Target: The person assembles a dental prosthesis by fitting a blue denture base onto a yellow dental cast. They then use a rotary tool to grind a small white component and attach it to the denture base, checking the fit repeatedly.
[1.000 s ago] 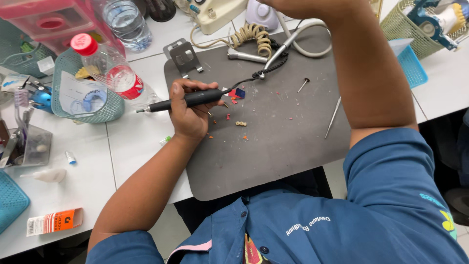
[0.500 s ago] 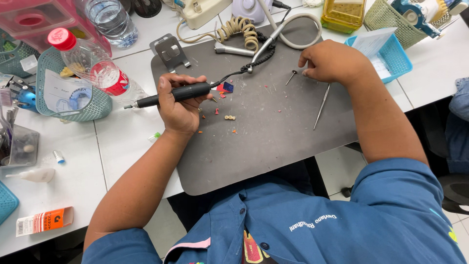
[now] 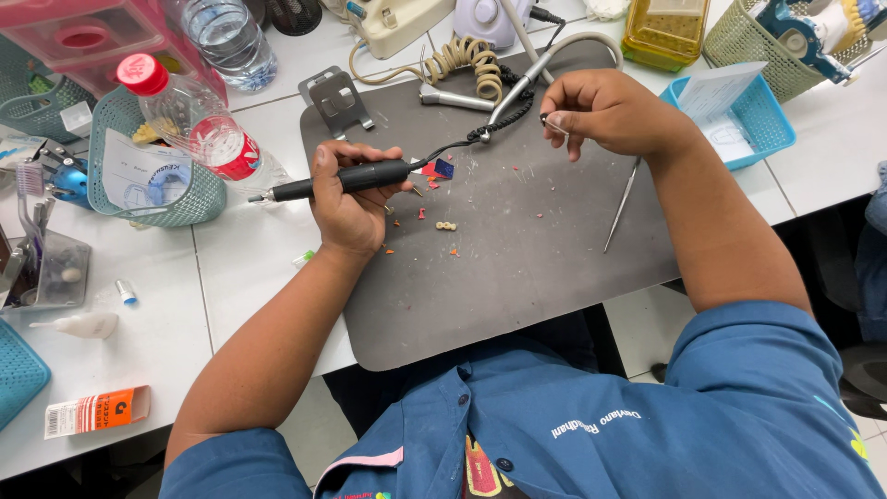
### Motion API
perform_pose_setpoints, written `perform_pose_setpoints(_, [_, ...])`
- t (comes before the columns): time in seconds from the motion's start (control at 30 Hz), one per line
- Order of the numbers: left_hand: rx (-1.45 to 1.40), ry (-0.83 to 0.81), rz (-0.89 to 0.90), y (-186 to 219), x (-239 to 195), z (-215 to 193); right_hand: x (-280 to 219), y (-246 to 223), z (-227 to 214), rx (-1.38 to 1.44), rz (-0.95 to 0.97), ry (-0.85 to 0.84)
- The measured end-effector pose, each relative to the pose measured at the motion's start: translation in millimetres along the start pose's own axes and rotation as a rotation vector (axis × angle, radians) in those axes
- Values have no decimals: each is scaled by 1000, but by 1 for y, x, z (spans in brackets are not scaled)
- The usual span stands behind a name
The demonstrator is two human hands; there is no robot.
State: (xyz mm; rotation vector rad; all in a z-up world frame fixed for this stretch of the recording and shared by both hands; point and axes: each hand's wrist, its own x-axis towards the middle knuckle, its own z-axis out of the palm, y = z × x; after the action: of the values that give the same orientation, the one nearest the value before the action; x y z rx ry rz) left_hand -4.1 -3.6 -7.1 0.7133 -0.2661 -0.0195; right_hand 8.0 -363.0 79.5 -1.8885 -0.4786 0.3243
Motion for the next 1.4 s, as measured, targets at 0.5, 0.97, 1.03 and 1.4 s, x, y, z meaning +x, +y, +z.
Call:
perform_pose_setpoints(0.5, [30,-36,12,0,-1,2,17,-30,51,928,-83,-395])
perform_pose_setpoints(0.97, [51,-21,-45,2,-6,9,174,-28,76,-539,99,52])
perform_pose_setpoints(1.03, [45,-25,-52,3,-5,9,184,-28,86,-560,142,86])
perform_pose_setpoints(1.4, [97,-67,-41,3,-3,4,40,-55,4,-1009,55,57])
